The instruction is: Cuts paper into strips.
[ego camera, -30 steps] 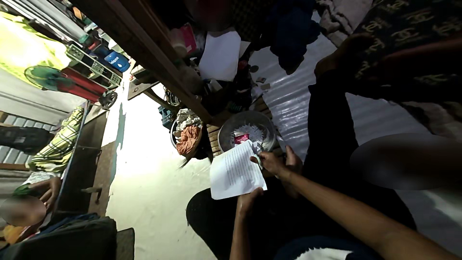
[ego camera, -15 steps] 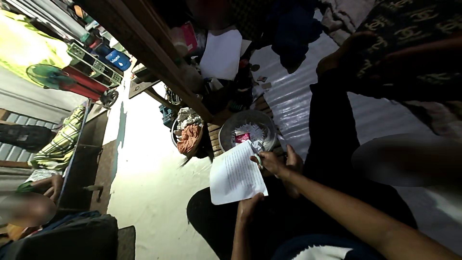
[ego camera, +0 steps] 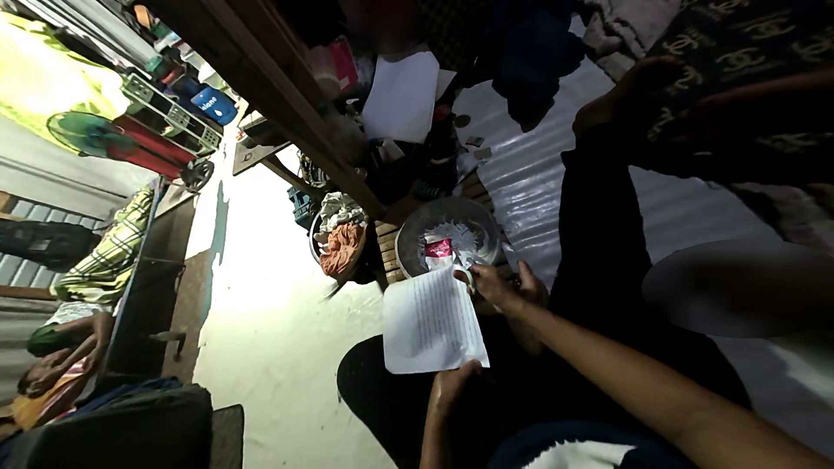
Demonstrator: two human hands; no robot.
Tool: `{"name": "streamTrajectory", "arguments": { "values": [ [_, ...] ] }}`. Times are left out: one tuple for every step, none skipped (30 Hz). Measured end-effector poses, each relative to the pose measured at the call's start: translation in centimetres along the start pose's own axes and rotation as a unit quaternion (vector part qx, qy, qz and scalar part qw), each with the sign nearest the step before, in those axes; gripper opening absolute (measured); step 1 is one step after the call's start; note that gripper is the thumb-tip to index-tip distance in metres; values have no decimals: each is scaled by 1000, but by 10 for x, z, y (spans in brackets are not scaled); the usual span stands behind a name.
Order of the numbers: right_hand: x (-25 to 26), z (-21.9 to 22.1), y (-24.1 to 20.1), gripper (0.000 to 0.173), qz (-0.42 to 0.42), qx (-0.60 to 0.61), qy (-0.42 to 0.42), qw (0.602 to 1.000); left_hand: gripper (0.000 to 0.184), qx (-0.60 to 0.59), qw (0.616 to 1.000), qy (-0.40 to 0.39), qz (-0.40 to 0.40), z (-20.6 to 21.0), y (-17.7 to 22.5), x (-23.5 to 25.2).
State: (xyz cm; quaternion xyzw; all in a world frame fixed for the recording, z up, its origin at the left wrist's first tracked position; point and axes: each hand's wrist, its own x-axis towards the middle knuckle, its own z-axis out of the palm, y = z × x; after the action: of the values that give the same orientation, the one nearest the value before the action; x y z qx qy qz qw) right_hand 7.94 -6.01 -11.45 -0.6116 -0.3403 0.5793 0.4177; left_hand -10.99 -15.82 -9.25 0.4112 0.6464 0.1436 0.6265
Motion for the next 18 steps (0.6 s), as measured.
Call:
{"name": "streamTrajectory", "arguments": {
  "values": [
    [4,-2,0,26,-3,-9,6,1000,20,12,1000,2,-9,0,-1,-2],
    [8,-4,-2,27,-6,-15,9,1000,21,18,1000,5,-18,0,-2,-3],
    [11,-7,-3,28,-11,-20,11,1000,22,21,1000,6,-23,0,-3,-3],
    [13,-9,-8,30,-12,-22,11,1000,22,23,999,9,-25,0,-4,-4],
    [15,-11,-13,29,-10,-19,5,1000,22,23,999,12,-28,1,-3,-4],
    [18,-13,-18,28,-7,-13,-5,1000,21,17,999,12,-30,1,-2,-4],
    [20,-15,-21,27,-6,0,-17,1000,20,8,1000,8,-27,0,-2,-4],
    [22,-17,-24,26,-3,18,-27,999,19,-5,1000,5,-23,0,-2,-3],
    [22,-18,-28,26,3,39,-29,999,16,-19,1000,8,-13,1,-3,-1],
    [22,-19,-31,27,8,59,-29,998,14,-31,999,18,-2,1,-4,1],
    [23,-21,-31,27,7,74,-31,997,13,-44,999,31,9,1,-5,2],
    [23,-25,-30,27,2,83,-37,996,12,-57,997,41,21,1,-4,3],
    [22,-30,-27,26,-8,91,-45,995,11,-68,996,48,41,-1,-3,6],
    [21,-37,-23,25,-20,96,-56,994,11,-77,994,52,59,-2,2,8],
    [18,-44,-20,23,-31,98,-67,992,11,-82,992,55,74,-4,10,10],
    [13,-52,-17,21,-39,98,-80,991,13,-85,990,56,93,-6,18,12],
    [9,-62,-14,19,-46,95,-90,990,15,-77,988,53,121,-10,26,17],
    [5,-73,-12,17,-49,87,-104,990,15,-64,985,45,155,-15,35,24]
  ]
}}
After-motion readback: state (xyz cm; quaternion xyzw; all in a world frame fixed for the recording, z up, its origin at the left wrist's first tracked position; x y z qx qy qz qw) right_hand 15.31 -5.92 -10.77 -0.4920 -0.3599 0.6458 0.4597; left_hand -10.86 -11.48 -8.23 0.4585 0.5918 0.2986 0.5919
